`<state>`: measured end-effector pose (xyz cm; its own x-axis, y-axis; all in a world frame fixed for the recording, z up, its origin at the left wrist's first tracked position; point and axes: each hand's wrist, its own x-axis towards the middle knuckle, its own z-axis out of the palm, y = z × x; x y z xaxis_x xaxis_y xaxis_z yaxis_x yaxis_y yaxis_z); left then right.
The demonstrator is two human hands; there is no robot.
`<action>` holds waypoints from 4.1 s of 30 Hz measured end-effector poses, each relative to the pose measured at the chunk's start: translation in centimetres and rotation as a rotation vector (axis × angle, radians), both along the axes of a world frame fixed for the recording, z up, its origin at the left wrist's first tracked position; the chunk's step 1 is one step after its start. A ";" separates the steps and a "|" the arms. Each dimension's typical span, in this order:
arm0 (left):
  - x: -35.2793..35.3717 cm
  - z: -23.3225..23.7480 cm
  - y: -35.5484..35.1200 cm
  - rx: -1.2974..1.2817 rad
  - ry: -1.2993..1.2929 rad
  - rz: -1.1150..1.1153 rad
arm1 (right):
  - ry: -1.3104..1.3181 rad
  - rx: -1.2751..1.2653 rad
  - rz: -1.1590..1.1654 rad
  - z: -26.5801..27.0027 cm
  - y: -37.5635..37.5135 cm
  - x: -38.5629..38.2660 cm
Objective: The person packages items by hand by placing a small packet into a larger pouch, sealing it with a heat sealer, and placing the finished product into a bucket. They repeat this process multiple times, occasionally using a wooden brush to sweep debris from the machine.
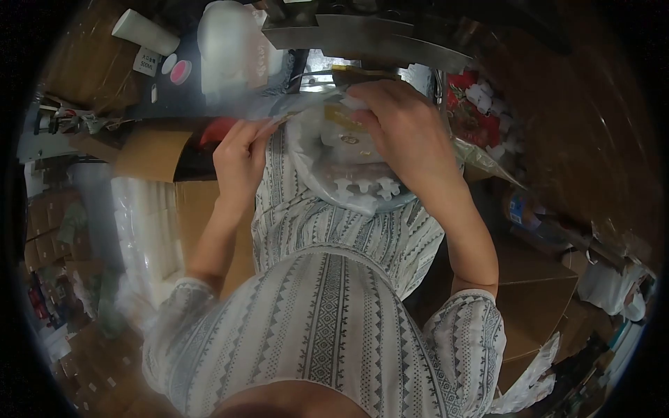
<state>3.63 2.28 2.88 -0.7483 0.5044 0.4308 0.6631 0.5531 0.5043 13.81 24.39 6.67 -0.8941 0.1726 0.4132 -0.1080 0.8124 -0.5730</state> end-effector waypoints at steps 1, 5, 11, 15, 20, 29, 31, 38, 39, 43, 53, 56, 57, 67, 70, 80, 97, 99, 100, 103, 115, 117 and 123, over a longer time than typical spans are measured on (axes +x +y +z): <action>0.2 0.1 0.1 0.014 -0.017 -0.029 | 0.000 0.046 0.010 0.3 -0.1 0.0; 0.5 -0.2 0.5 0.056 -0.057 -0.110 | -0.039 0.056 0.024 0.6 -0.2 0.5; 1.1 -0.9 1.2 -0.064 -0.157 -0.341 | -0.180 -0.129 0.141 0.0 0.8 0.7; 1.2 -2.7 2.8 -0.051 -0.290 -0.454 | -0.284 -0.320 0.025 -0.8 2.0 0.7; 0.3 -2.4 5.9 0.220 -1.196 -0.266 | -0.213 -0.301 -0.203 -0.7 3.7 2.2; -3.2 -4.6 6.3 0.217 -0.757 -0.150 | -0.104 0.338 -0.445 -8.5 12.5 2.8; -8.2 -4.5 4.5 0.139 0.119 0.014 | -0.189 0.148 -0.505 -7.6 11.4 2.7; -6.8 -6.1 -1.1 -0.298 0.137 -0.002 | -0.383 0.117 -0.438 -6.4 10.7 3.0; -6.5 -5.5 -1.5 -0.295 0.134 0.001 | -0.343 0.224 -0.463 -6.5 10.8 3.5; -3.4 -2.7 -1.8 -0.058 0.060 0.068 | -0.343 -0.503 -0.355 -2.5 8.3 4.4; 0.9 0.4 1.3 0.104 -0.055 -0.274 | -0.073 -0.634 0.067 -0.5 -1.1 0.0; 1.3 -1.2 2.2 0.062 -0.225 -0.371 | -0.215 -0.784 0.149 -1.3 -0.7 0.2; 1.3 -1.7 2.8 0.064 -0.225 -0.372 | -0.159 -0.774 0.062 -2.1 -0.4 0.2; -2.0 -3.5 9.1 0.426 -1.362 -0.253 | -0.205 -0.054 -0.565 -2.5 6.5 3.7; -4.7 -3.7 7.4 0.318 -0.847 -0.191 | -0.265 0.386 -0.553 -8.3 11.9 4.6; -7.6 -6.0 -1.7 -0.278 0.151 -0.075 | -0.365 0.082 -0.566 -4.7 9.3 4.3; 1.5 0.4 1.6 -0.005 -0.014 -0.351 | -0.142 -0.118 0.246 0.5 -0.4 1.2; 1.5 0.2 1.9 -0.012 -0.227 -0.484 | -0.232 -0.262 0.245 0.2 0.2 1.3; 1.4 0.0 2.2 -0.013 -0.229 -0.487 | -0.322 -0.405 0.243 0.0 0.5 1.3; 0.9 -1.2 3.6 0.092 -0.481 -0.528 | -0.301 -0.583 0.219 -1.1 1.3 1.2; -3.6 -2.4 10.2 0.497 -1.413 -0.288 | -0.225 -0.392 -0.332 -3.0 4.8 3.5; -3.9 -2.9 10.0 0.470 -1.415 -0.262 | -0.147 -0.183 -0.407 -4.6 8.1 2.7; -4.0 -3.3 8.9 0.410 -1.446 -0.376 | -0.130 0.118 -0.571 -10.4 13.3 1.2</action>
